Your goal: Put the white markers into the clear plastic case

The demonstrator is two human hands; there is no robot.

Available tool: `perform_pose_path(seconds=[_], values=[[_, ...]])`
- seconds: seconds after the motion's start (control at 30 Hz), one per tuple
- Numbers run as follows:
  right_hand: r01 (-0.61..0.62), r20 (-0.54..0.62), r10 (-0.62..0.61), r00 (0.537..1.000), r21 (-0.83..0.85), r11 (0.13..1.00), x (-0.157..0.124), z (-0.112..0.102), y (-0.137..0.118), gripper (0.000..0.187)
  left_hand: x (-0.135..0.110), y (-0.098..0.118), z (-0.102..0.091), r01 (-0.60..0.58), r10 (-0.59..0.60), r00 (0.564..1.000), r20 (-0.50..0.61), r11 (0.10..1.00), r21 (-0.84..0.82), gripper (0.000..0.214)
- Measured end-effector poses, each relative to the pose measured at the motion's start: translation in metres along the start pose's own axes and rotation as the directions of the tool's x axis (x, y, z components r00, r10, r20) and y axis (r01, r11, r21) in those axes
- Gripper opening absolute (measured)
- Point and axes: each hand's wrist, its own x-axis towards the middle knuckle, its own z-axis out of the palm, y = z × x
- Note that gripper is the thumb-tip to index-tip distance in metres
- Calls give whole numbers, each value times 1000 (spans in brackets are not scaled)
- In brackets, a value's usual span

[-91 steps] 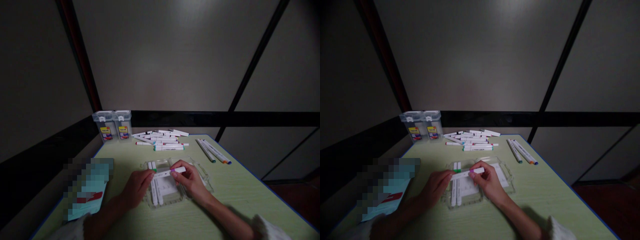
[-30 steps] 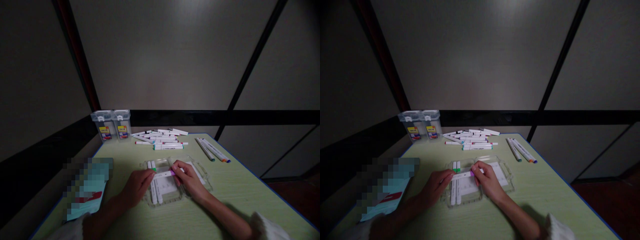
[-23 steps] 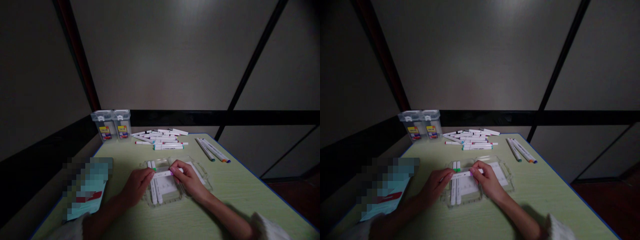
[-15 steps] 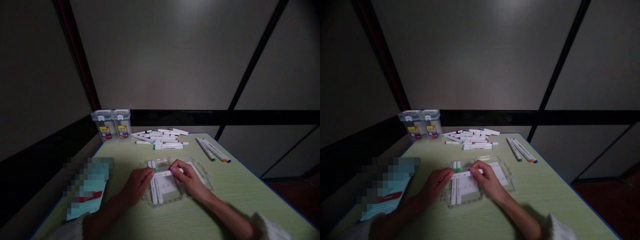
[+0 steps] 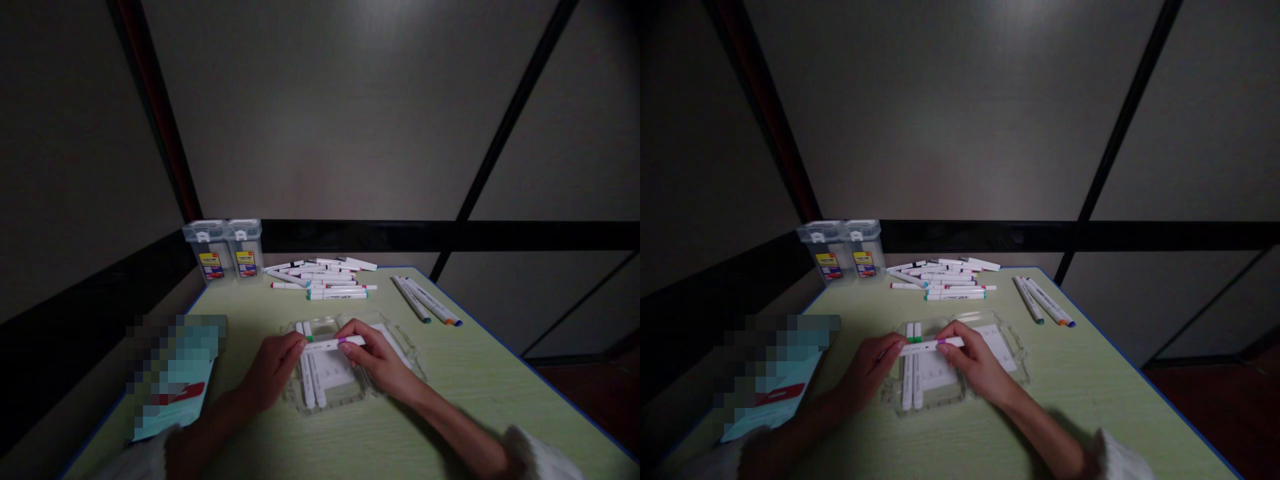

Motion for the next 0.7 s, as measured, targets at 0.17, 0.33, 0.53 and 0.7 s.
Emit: perform_pose_path(seconds=[0.17, 0.33, 0.53, 0.7], values=[[-1, 41, -1, 999, 33, 999, 0, -1, 4, 23, -1, -3, 1, 3, -4, 1000, 16, 1000, 20, 36], [3, 60, -7, 998, 58, 998, 0, -1, 7, 23, 0, -2, 1, 1, -3, 999, 38, 998, 57, 35], [-10, 26, 9, 1000, 38, 999, 2, 1, 7, 26, 1, -3, 2, 26, -27, 998, 55, 999, 22, 36], [-9, 17, 8, 1000, 30, 1000, 1, 1, 6, 26, 1, -7, 4, 46, -47, 997, 64, 999, 22, 36]])
